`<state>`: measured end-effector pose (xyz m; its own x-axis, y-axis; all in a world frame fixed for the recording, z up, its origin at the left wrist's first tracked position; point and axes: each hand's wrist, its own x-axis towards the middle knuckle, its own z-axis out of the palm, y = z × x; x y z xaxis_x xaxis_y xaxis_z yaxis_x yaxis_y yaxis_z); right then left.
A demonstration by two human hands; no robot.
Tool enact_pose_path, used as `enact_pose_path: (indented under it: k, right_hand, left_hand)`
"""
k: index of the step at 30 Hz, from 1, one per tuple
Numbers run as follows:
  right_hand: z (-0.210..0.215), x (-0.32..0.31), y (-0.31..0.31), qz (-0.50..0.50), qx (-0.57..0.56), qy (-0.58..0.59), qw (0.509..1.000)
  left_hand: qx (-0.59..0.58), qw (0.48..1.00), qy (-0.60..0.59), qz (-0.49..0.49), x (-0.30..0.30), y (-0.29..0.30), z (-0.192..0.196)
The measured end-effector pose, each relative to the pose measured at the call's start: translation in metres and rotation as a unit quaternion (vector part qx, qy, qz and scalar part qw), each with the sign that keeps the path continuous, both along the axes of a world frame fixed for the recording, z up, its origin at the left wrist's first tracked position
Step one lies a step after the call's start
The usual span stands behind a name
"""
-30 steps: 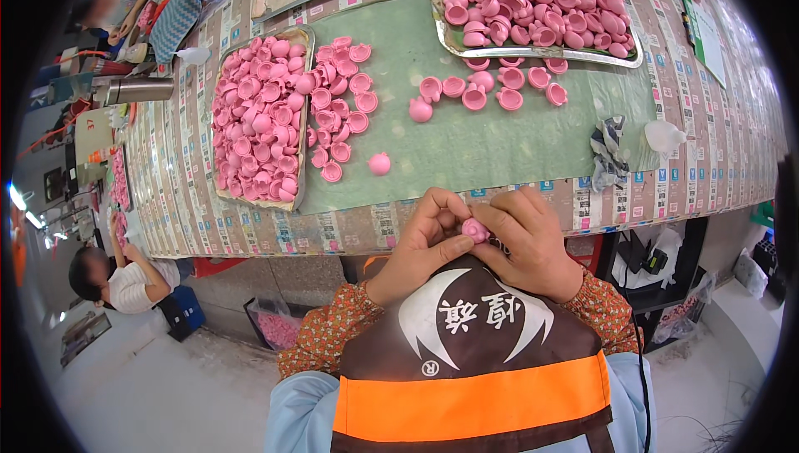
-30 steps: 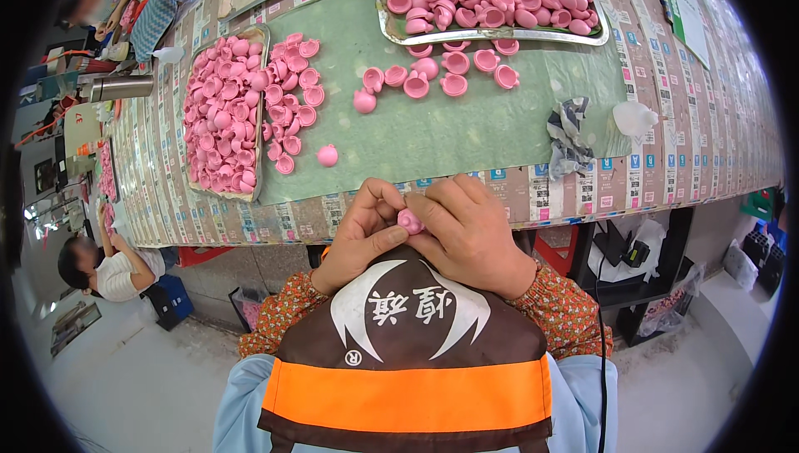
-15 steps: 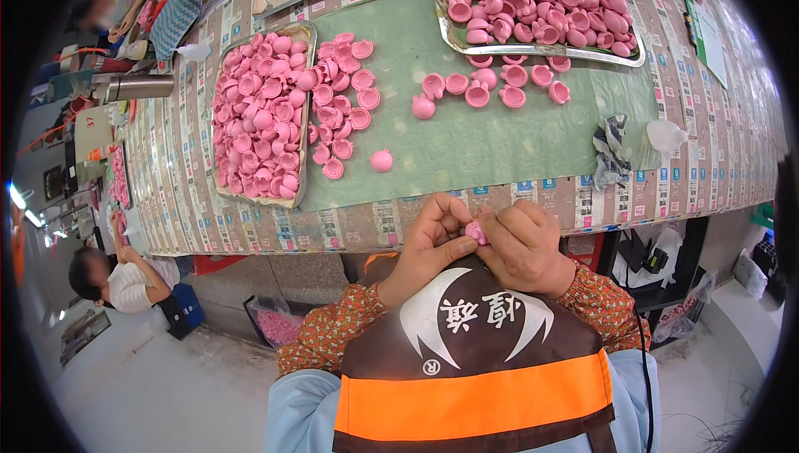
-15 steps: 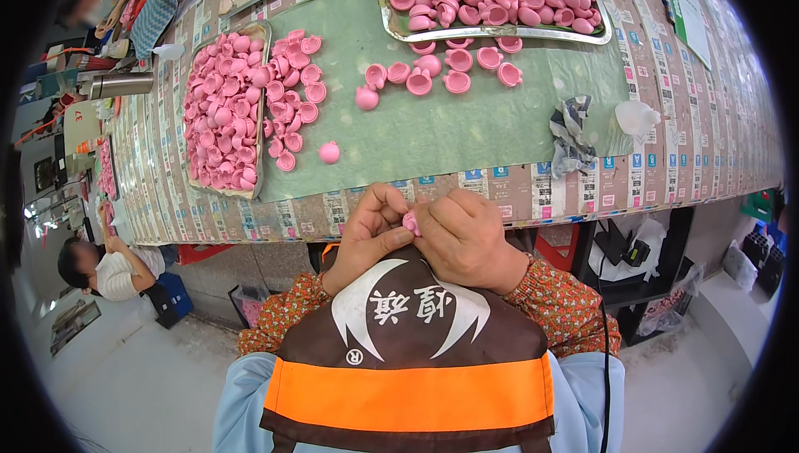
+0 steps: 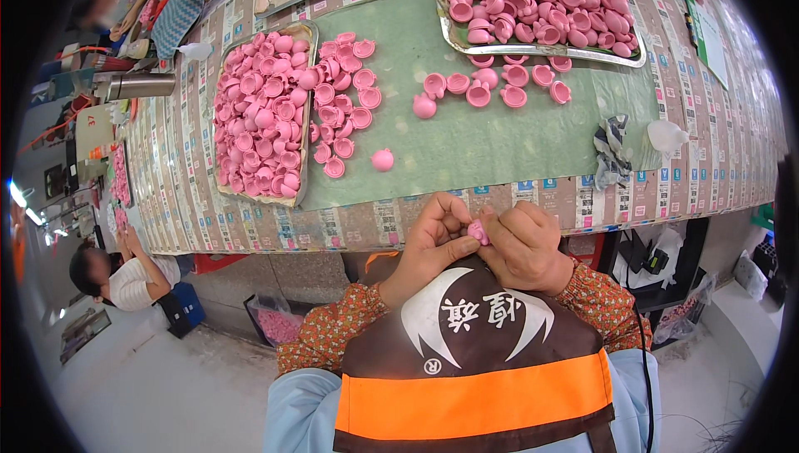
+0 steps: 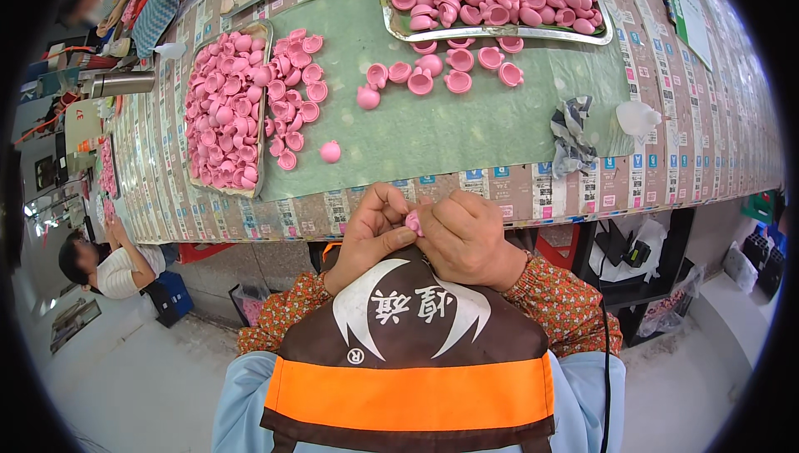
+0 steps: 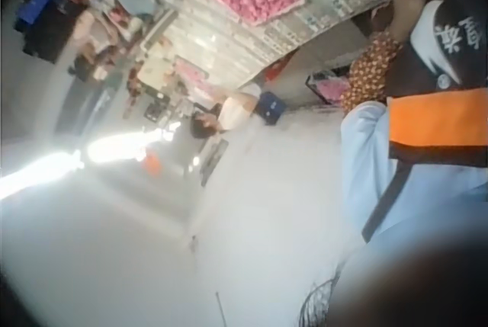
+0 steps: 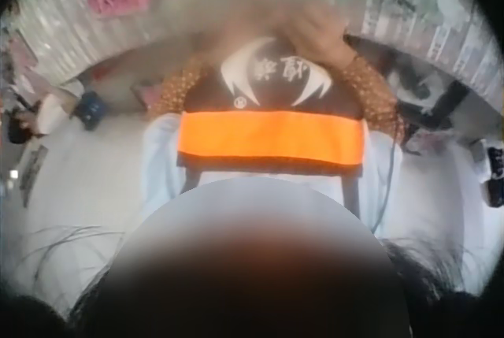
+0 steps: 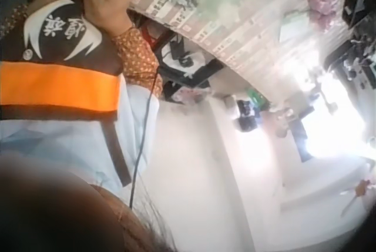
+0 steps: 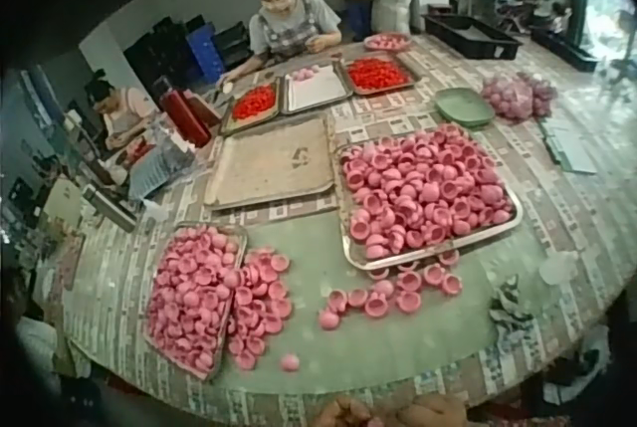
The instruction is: Assembling small pink ceramic vessels by applying slip from a bottle and inserting white inner components.
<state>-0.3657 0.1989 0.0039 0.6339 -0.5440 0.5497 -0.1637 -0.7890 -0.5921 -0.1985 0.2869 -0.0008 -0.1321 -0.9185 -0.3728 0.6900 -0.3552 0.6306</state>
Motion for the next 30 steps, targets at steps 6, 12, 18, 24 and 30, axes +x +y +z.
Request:
enact_pose_path:
  k: [6,12,18,24,30]
  right_hand:
    - [0.0016,0.0014,0.0010,-0.013,0.018,0.001,1.000]
    - [-0.0012,0.0007,-0.0003,-0.002,0.007,-0.008,1.000]
    - [0.0020,0.0017,0.0003,-0.010,0.023,-0.003,1.000]
    - [-0.0012,0.0019,-0.0010,-0.006,0.008,-0.015,1.000]
    - [-0.0013,0.0018,-0.0008,-0.008,0.011,-0.012,1.000]
  left_hand:
    - [0.000,1.000,-0.004,0.004,-0.0008,0.0006,-0.0024]
    - [0.000,1.000,0.019,-0.003,0.0019,0.0018,-0.0047]
    - [0.002,1.000,0.017,-0.009,0.0033,0.0019,-0.0043]
    - [0.002,1.000,0.016,-0.007,0.0025,0.0018,-0.0047]
    - [0.007,1.000,0.020,-0.002,0.0013,0.0003,-0.0013]
